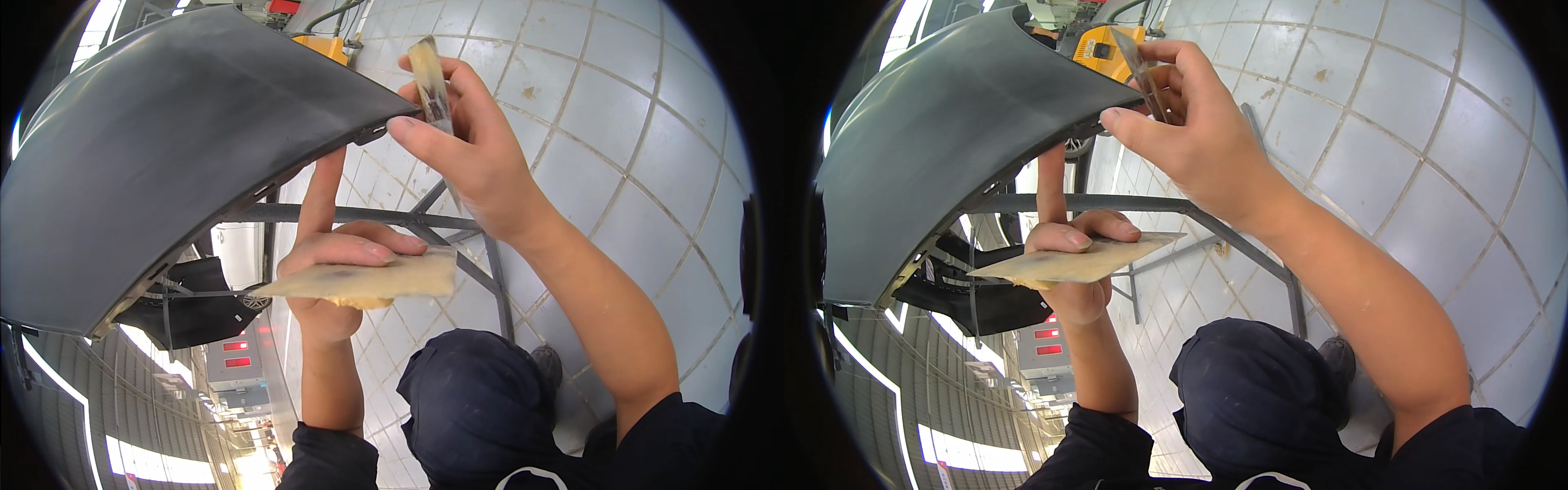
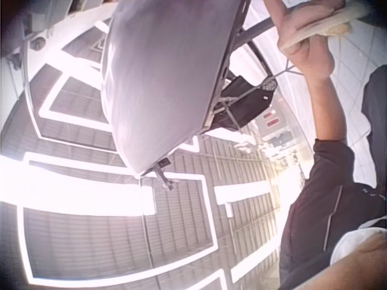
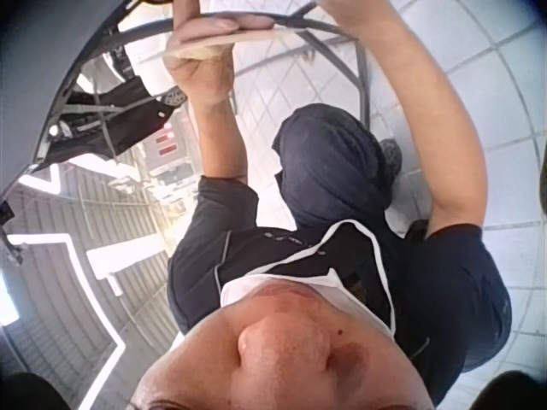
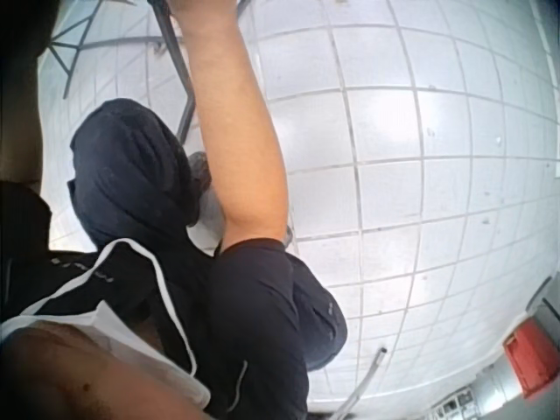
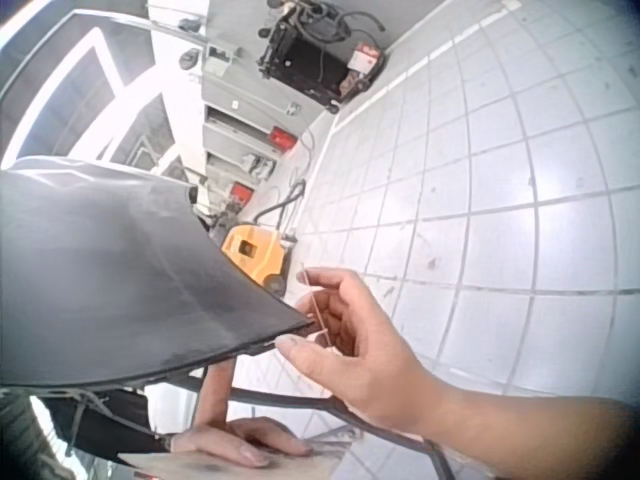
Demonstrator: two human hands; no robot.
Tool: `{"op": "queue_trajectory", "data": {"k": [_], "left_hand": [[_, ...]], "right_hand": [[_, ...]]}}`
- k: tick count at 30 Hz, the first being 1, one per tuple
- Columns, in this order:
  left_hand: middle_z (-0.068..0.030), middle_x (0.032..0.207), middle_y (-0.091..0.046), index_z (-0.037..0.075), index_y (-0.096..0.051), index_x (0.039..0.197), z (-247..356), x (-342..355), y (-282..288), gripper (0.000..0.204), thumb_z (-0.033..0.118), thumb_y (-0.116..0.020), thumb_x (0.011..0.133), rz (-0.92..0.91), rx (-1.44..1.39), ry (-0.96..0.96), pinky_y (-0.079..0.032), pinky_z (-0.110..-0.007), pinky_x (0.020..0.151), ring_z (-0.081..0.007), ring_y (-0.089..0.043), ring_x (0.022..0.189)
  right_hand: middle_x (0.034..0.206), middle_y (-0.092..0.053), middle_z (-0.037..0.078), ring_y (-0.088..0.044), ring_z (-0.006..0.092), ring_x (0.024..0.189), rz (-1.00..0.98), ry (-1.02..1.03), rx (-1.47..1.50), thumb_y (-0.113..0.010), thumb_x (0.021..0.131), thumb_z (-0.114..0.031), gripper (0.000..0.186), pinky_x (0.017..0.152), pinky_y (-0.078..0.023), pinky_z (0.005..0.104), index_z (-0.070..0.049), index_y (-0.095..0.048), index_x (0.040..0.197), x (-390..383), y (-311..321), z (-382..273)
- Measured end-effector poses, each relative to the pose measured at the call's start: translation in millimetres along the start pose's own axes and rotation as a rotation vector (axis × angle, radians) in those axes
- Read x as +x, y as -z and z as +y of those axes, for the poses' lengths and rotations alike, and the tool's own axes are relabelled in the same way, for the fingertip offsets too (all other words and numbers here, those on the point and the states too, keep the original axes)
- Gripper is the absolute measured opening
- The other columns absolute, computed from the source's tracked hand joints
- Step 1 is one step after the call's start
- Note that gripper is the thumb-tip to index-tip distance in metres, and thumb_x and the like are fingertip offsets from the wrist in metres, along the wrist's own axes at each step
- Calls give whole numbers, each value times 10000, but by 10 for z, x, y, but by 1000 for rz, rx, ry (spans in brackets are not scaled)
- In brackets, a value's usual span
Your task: The person applies filler to a car bumper using a putty knife, then wipes the surface with a cloth. They retrieve a liquid from a container and apply it with a blue cloth to the bumper. The task occurs in a workshop with other vehicles and tools visible.
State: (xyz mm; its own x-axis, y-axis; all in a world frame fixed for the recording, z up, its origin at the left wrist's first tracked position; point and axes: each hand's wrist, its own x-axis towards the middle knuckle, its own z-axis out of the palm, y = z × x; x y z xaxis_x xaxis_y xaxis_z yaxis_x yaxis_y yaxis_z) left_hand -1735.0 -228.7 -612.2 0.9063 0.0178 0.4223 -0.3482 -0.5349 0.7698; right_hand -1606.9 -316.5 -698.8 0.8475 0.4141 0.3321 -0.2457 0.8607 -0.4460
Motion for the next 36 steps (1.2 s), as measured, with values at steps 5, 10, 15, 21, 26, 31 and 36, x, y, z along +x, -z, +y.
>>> {"op": "queue_trajectory", "data": {"k": [5,10,15,21,26,31,36], "left_hand": [[-381,1513,-240,-68,-633,901,4,39,24,298,209,-736,864,-25,21,-17,-635,-396,658,-368,-730,827],[-393,1496,-263,-71,-639,875,58,79,2,316,202,-786,810,-46,1,4,-634,-379,653,-356,-733,822],[-402,1487,-271,-74,-644,878,85,111,-6,307,187,-788,807,-63,33,8,-634,-371,650,-348,-736,816],[-407,1484,-270,-72,-645,879,88,95,-4,320,201,-793,804,-39,43,2,-634,-375,633,-353,-736,813],[-408,1485,-266,-66,-647,876,120,103,-65,328,218,-797,806,0,42,21,-633,-375,623,-354,-736,806],[-411,1479,-275,-63,-645,862,87,125,-53,335,243,-777,829,-16,15,1,-632,-372,618,-350,-736,789],[-413,1472,-286,-63,-640,848,89,143,-46,334,253,-747,859,-33,58,-7,-632,-370,624,-348,-735,788]], "right_hand": [[1004,-665,52,-621,101,895,247,150,38,-668,917,-67,233,813,-504,246,21,-605,1122,-178,207,104],[979,-702,43,-642,91,905,160,51,183,-685,909,-46,218,826,-515,246,1,-632,1114,-199,215,96],[1010,-696,43,-643,90,906,157,75,265,-708,897,-69,243,813,-517,243,-5,-621,1115,-66,41,124],[1010,-694,53,-647,97,896,164,138,189,-693,909,-73,225,800,-524,241,-3,-605,1104,-73,-63,85],[1038,-685,64,-652,104,891,168,237,58,-658,944,-86,222,790,-533,242,0,-577,1132,-66,-65,123],[1035,-685,60,-646,111,928,156,243,55,-659,944,-80,223,833,-520,250,2,-574,1133,-40,-70,89],[1044,-682,64,-644,113,931,162,244,-5,-649,950,-79,225,833,-522,256,3,-567,1142,-3,-17,45]]}}
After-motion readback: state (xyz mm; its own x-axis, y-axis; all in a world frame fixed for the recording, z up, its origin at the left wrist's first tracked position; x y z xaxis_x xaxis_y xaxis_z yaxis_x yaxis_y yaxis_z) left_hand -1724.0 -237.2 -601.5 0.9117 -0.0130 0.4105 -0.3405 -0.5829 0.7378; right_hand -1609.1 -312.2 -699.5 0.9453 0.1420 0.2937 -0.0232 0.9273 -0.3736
